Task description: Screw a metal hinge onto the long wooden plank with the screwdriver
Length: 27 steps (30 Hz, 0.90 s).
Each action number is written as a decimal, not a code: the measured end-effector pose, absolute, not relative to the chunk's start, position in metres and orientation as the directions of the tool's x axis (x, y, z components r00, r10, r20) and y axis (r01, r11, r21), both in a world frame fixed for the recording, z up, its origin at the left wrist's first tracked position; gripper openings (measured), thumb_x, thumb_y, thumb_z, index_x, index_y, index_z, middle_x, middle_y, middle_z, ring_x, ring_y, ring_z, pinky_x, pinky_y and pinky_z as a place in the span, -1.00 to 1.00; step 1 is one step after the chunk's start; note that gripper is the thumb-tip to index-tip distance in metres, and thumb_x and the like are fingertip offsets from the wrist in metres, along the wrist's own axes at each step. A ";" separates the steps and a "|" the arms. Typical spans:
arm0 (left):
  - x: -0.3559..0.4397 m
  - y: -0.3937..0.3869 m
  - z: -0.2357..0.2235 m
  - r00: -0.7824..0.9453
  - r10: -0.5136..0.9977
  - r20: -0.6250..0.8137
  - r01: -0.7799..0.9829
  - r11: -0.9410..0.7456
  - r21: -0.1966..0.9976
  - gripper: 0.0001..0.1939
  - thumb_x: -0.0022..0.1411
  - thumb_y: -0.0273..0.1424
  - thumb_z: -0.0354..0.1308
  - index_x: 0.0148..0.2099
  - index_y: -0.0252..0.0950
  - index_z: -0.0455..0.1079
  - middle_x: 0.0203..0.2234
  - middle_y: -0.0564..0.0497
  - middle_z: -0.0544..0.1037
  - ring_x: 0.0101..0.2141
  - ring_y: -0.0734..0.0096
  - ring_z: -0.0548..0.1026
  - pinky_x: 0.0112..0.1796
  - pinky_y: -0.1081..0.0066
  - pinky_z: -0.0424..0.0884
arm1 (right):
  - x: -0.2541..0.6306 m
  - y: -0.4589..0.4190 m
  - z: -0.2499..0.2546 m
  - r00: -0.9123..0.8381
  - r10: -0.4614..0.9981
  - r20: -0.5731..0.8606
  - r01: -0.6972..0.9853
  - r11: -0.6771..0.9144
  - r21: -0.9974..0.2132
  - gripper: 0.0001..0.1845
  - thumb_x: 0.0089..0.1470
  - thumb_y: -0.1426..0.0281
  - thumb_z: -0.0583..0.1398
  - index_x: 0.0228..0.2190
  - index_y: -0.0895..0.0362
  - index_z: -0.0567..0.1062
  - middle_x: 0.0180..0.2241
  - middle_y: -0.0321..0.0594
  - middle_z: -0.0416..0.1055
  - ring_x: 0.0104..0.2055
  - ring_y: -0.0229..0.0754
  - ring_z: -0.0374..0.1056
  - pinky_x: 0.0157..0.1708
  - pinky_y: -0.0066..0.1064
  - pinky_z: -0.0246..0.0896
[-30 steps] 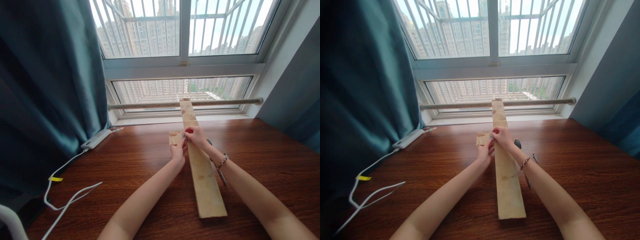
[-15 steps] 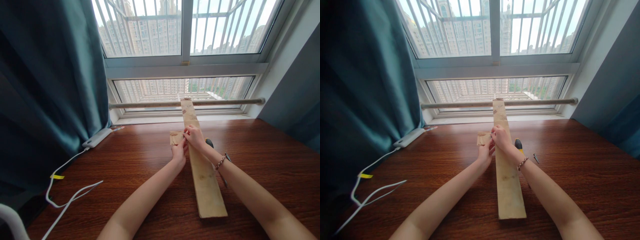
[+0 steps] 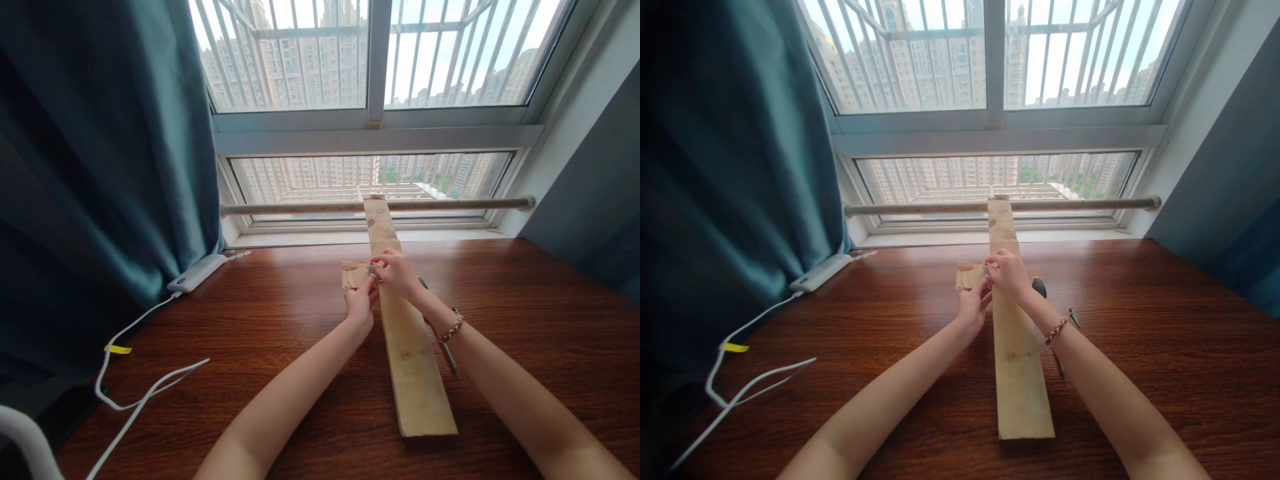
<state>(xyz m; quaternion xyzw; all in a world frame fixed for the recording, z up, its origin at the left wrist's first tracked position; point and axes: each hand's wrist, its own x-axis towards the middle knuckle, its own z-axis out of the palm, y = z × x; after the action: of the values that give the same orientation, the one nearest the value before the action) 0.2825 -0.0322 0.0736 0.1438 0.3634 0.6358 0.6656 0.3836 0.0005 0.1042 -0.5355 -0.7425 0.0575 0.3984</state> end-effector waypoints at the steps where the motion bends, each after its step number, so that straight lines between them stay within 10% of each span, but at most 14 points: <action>1: 0.283 -0.032 0.074 -0.072 0.951 -0.302 -0.744 0.151 0.651 -0.78 -0.12 -0.57 0.35 -0.35 -0.37 0.43 -0.53 -0.01 0.56 -0.58 0.51 0.50 -0.49 0.50 0.46 | 0.384 0.000 0.103 -0.116 0.830 0.545 0.751 0.432 -0.499 -0.88 0.01 0.49 0.20 -0.40 0.14 0.57 -0.37 -0.23 0.44 -0.41 -0.27 0.33 -0.32 -0.45 0.19; 15: 0.283 -0.031 0.071 -0.075 0.951 -0.301 -0.727 0.155 0.669 -0.81 -0.07 -0.58 0.31 -0.33 -0.37 0.43 -0.50 -0.01 0.56 -0.55 0.50 0.51 -0.46 0.50 0.46 | 0.392 -0.012 0.114 -0.003 0.870 0.492 0.849 0.263 -0.459 -0.78 0.07 0.27 0.20 -0.35 0.16 0.54 -0.37 -0.18 0.49 -0.40 -0.22 0.39 -0.33 -0.44 0.20; 22: 0.284 -0.031 0.070 -0.095 0.948 -0.304 -0.727 0.143 0.671 -0.81 -0.07 -0.59 0.29 -0.35 -0.35 0.40 -0.49 0.01 0.55 -0.55 0.50 0.49 -0.44 0.46 0.47 | 0.448 -0.032 0.115 0.320 0.945 0.070 0.938 -0.305 -0.164 -0.68 0.08 0.25 0.15 -0.31 0.26 0.53 -0.26 0.22 0.49 -0.20 0.15 0.45 -0.31 -0.23 0.28; 27: 0.283 -0.032 0.071 -0.097 0.950 -0.296 -0.729 0.134 0.671 -0.83 -0.05 -0.61 0.26 -0.35 -0.34 0.40 -0.48 0.03 0.54 -0.54 0.54 0.48 -0.44 0.48 0.47 | 0.462 -0.038 0.085 0.299 0.945 -0.132 0.907 -0.325 -0.270 -0.70 -0.24 0.36 0.34 -0.40 0.29 0.54 -0.30 0.22 0.50 -0.22 0.23 0.46 -0.35 -0.20 0.31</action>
<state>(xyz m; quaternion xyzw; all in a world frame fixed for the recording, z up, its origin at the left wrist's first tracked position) 0.2832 -0.0316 0.0714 0.1488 0.3712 0.6410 0.6551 0.4623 -0.0376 0.0851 -0.8027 -0.5767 0.1339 0.0717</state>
